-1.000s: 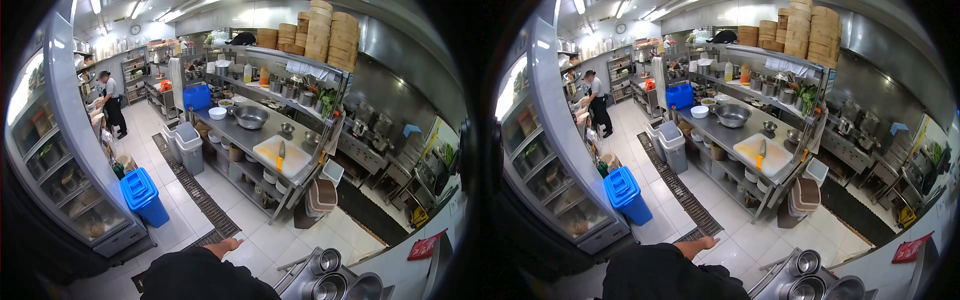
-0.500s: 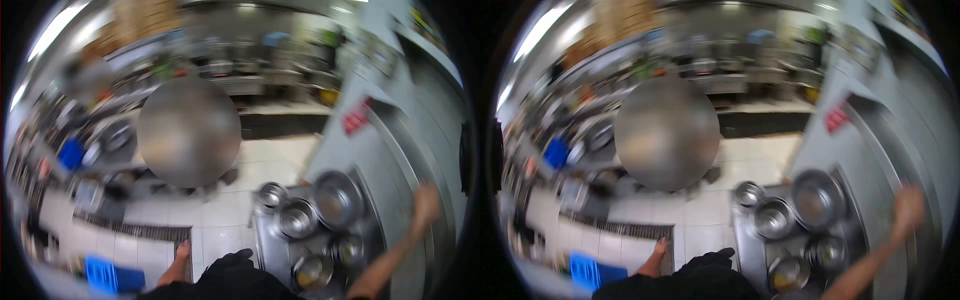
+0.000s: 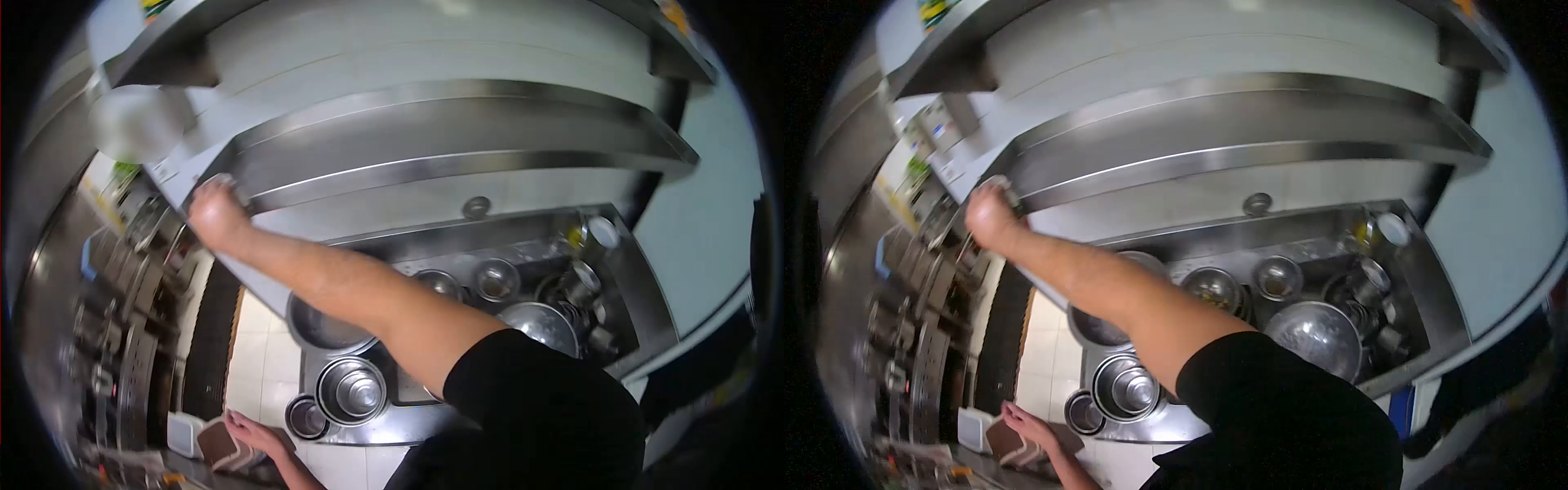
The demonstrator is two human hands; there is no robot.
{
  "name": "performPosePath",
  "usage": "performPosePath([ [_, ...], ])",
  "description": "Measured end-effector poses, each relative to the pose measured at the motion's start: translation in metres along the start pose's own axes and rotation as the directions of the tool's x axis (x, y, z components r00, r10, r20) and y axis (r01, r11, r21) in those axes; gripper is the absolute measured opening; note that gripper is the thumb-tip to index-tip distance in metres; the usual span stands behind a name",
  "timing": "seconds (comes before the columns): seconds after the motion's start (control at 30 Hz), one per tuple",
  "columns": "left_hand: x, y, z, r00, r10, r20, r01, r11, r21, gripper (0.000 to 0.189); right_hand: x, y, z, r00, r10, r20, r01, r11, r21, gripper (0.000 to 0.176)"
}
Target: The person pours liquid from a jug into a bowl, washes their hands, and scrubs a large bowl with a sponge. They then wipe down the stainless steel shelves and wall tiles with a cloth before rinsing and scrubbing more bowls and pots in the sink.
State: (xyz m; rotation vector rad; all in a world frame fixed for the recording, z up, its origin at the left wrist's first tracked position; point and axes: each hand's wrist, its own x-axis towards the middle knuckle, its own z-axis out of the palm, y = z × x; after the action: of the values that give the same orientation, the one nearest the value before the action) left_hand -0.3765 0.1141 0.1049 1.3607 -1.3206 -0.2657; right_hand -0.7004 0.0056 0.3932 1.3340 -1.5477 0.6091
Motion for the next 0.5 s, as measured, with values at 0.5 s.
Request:
performPosePath([
  [0.5,-0.013,0.027,0.1,0.975,0.139,0.176,-0.1,0.971,-0.216,0.065,-0.284,0.439,-0.322,0.944,-0.028,-0.329,-0.07,0.957,-0.283,0.04],
])
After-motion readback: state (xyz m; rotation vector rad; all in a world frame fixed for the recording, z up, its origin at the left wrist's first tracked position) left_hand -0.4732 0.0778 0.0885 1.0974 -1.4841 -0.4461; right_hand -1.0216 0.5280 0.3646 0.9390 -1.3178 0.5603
